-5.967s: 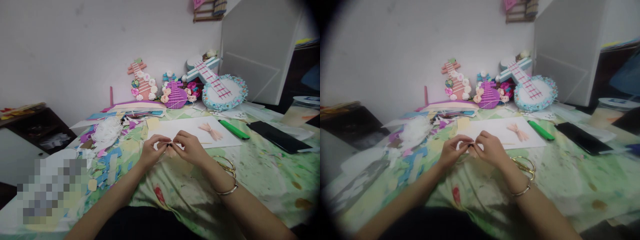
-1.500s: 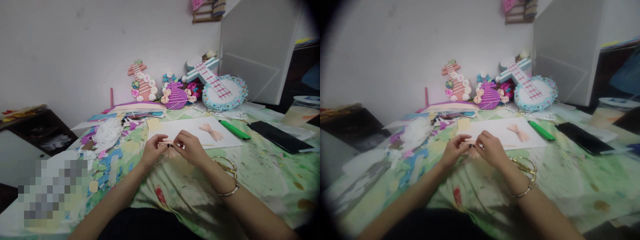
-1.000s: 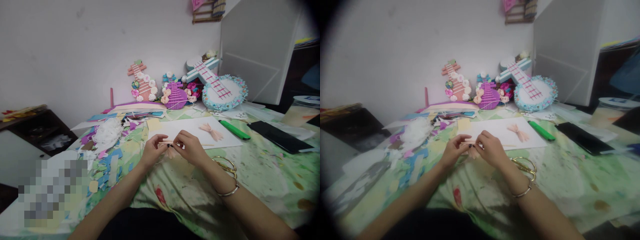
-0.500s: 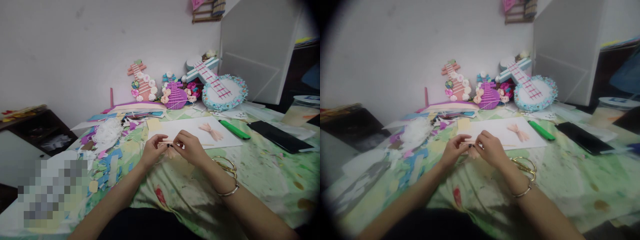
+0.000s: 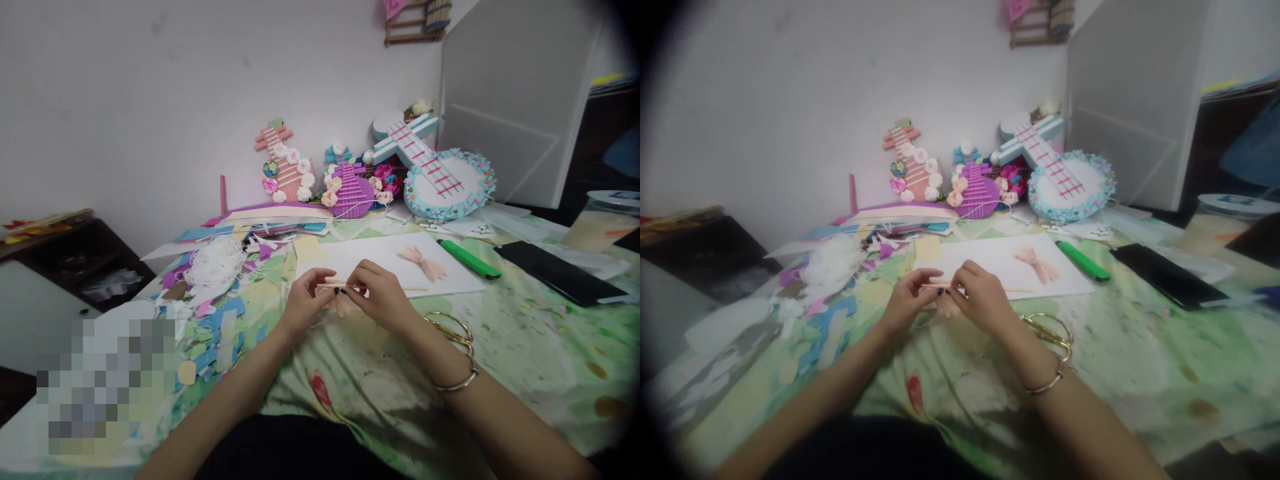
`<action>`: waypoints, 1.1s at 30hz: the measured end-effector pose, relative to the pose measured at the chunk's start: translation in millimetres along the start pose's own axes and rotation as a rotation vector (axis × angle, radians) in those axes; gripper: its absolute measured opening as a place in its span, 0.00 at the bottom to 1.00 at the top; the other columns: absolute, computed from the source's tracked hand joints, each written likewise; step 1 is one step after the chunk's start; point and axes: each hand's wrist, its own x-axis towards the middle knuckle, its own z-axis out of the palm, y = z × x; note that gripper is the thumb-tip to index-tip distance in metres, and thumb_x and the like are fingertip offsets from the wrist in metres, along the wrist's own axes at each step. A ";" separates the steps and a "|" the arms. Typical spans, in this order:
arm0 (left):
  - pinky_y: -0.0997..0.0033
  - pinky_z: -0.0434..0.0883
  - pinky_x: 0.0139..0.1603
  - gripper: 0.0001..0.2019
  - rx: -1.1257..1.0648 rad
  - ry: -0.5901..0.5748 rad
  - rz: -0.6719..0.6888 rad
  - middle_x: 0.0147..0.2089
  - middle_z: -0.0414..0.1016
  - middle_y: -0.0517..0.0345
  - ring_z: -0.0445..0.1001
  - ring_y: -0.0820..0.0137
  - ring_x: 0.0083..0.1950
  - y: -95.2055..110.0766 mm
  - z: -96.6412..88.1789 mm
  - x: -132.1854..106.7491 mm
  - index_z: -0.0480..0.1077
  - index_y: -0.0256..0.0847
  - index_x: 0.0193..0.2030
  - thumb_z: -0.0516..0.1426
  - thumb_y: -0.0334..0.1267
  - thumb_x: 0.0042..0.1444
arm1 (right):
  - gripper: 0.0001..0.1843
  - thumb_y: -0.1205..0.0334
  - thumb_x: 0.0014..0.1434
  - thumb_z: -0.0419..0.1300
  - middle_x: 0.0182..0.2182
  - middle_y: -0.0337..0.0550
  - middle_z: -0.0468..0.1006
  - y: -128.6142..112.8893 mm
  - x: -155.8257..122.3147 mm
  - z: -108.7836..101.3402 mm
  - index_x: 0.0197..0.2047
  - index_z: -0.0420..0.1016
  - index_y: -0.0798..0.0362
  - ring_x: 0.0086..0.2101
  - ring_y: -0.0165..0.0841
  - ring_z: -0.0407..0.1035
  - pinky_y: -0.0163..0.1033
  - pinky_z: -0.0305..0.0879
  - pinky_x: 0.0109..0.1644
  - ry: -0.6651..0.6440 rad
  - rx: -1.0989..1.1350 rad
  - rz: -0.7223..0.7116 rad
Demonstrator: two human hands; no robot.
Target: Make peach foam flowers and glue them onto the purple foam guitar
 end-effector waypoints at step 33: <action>0.73 0.68 0.34 0.17 -0.004 -0.006 -0.015 0.34 0.72 0.57 0.70 0.72 0.34 1.9 0.2 -1.3 0.70 0.35 0.41 0.62 0.34 0.41 | 0.06 0.66 0.56 0.57 0.29 0.39 0.67 0.1 -0.5 0.4 0.27 0.66 0.53 0.28 0.27 0.61 0.33 0.55 0.31 0.003 -0.017 -0.003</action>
